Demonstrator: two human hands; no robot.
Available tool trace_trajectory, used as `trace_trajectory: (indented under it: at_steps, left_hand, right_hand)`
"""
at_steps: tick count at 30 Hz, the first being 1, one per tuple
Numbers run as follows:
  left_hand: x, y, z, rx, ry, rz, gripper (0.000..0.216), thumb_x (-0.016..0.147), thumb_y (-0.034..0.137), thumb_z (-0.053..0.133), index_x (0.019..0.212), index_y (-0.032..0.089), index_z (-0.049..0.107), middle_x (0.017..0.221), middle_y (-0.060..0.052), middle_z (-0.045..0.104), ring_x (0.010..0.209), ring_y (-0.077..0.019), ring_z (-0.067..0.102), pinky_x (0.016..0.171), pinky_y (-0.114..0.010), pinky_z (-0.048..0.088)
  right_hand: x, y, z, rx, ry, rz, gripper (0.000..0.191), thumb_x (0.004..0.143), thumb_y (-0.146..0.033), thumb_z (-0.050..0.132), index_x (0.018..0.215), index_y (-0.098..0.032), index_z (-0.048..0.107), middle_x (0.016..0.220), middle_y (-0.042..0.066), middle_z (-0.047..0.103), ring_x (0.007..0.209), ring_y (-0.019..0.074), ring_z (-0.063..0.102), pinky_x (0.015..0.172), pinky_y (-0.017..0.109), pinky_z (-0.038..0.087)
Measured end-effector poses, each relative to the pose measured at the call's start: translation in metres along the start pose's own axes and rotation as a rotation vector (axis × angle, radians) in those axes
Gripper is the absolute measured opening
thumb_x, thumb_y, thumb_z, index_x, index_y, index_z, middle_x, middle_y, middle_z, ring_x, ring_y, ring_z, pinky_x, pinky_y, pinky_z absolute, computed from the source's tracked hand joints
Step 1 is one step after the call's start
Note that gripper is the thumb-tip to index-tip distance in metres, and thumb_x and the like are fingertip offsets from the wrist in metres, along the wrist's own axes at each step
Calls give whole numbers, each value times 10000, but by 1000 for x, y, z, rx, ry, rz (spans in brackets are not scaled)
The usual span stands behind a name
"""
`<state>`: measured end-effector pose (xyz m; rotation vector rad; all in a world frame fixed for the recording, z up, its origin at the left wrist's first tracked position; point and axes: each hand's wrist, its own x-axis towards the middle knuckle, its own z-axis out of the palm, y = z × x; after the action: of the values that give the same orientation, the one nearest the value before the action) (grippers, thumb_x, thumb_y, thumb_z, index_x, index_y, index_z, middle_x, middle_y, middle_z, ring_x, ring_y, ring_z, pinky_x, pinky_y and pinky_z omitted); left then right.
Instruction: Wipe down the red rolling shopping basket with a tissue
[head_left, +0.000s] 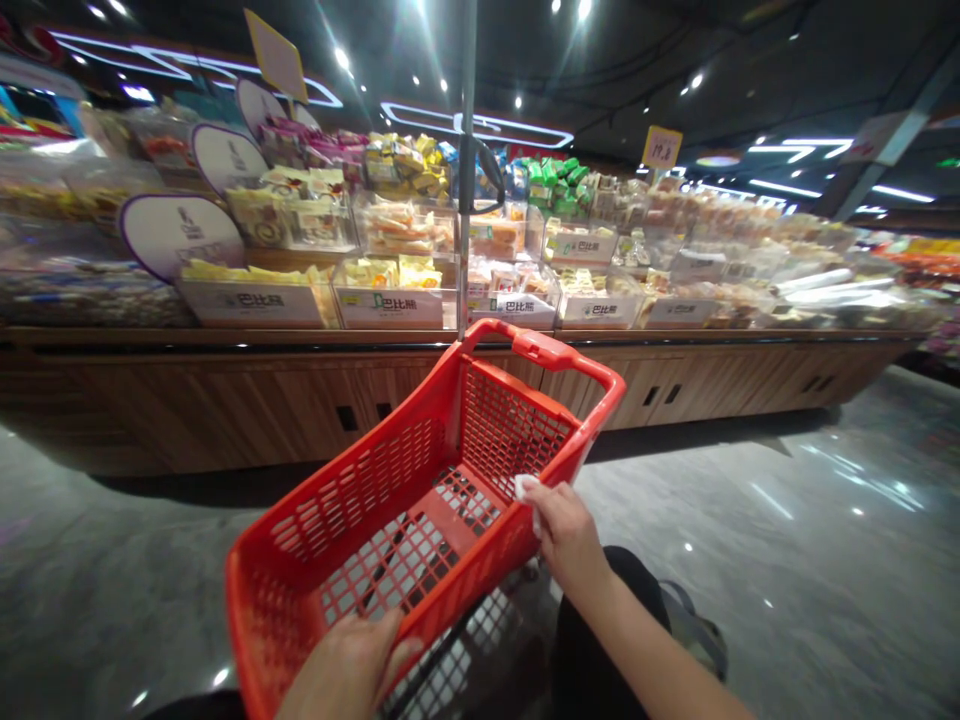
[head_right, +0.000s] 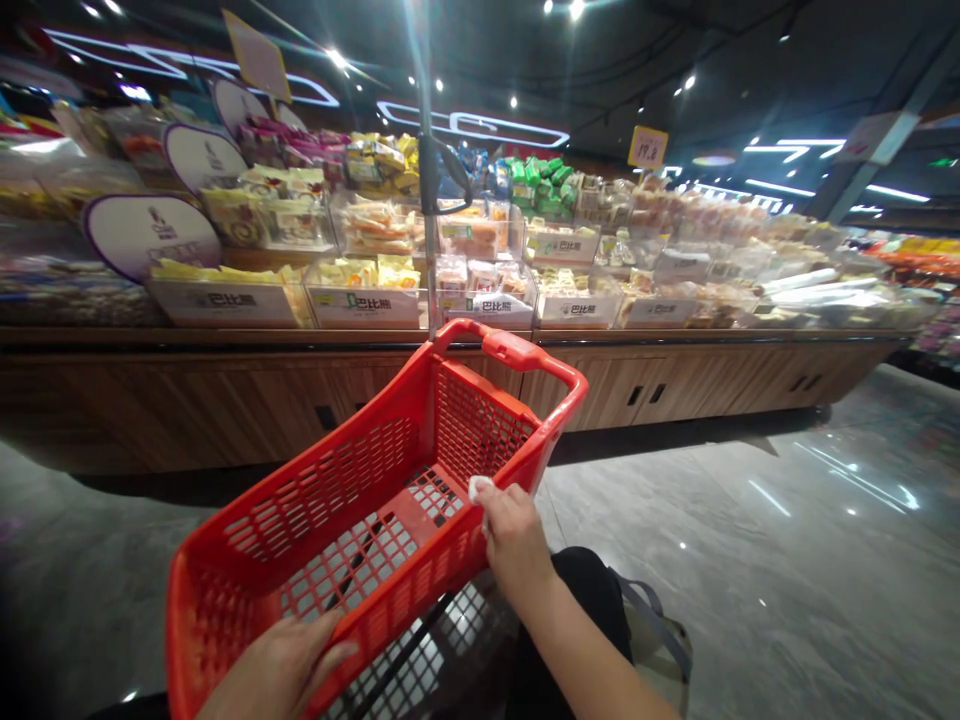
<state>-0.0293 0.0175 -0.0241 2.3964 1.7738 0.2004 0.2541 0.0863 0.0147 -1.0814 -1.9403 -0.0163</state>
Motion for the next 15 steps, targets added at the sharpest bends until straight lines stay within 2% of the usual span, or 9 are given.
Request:
trace_trajectory:
  at_steps: [4, 7, 11, 15]
  left_hand:
    - [0, -3, -3, -20, -1, -37, 307, 902, 322, 359, 810, 238, 639, 694, -31, 681, 682, -189, 640, 640, -283, 465]
    - [0, -9, 2, -44, 31, -43, 314, 902, 332, 344, 816, 241, 632, 673, -26, 662, 656, -175, 629, 645, -273, 464]
    - [0, -12, 6, -66, 41, -44, 308, 903, 340, 343, 819, 243, 623, 655, -16, 651, 635, -161, 620, 647, -259, 457]
    - [0, -12, 4, -59, 24, -32, 305, 905, 320, 343, 806, 252, 624, 665, -12, 654, 655, -162, 636, 638, -253, 452]
  right_hand:
    - [8, 17, -8, -47, 87, 82, 429, 764, 8, 440, 1089, -199, 631, 1113, 85, 657, 950, 233, 584, 846, 408, 511]
    - [3, 0, -1, -45, 56, 47, 458, 775, 4, 422, 1138, -200, 612, 1078, 90, 665, 892, 229, 587, 817, 402, 518]
    - [-7, -22, 8, -16, -22, 10, 437, 811, -30, 410, 1177, -182, 594, 899, 84, 676, 754, 208, 575, 708, 354, 527]
    - [3, 4, -4, -49, 45, 45, 428, 758, 4, 441, 1085, -193, 634, 1023, 84, 678, 839, 221, 580, 785, 381, 517]
